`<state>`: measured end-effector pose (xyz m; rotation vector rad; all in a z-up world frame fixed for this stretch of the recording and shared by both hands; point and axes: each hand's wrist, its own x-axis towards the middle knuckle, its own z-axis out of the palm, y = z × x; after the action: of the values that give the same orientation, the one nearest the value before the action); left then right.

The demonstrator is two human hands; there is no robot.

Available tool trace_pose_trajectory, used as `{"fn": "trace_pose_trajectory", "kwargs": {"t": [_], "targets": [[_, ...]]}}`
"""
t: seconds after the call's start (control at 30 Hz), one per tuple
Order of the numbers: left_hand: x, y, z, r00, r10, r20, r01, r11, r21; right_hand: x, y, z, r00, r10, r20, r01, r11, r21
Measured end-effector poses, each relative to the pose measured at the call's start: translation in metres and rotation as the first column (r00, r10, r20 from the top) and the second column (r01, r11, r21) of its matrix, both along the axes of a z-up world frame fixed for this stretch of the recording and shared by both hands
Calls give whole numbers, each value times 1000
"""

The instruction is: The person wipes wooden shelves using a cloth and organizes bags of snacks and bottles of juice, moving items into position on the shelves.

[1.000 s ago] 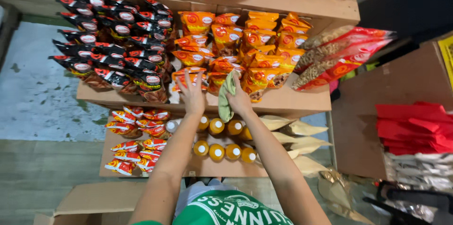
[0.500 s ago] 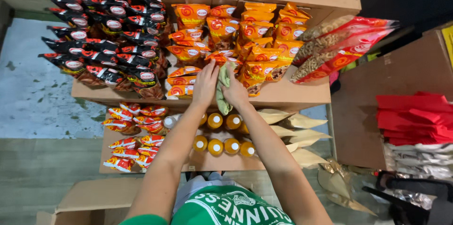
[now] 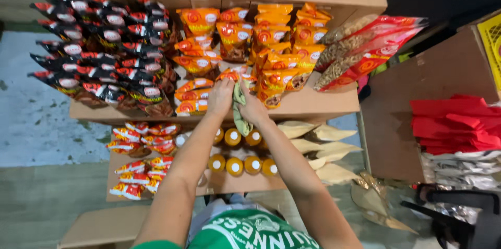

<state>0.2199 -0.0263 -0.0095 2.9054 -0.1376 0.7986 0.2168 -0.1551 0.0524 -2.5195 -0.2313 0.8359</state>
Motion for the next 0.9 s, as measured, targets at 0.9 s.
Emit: {"fn": "trace_pose_trajectory", "kwargs": {"t": [0.9], "targets": [[83, -84, 50, 954, -280, -110, 215, 889, -404, 21, -86, -29, 914, -400, -61, 404, 895, 190]]}}
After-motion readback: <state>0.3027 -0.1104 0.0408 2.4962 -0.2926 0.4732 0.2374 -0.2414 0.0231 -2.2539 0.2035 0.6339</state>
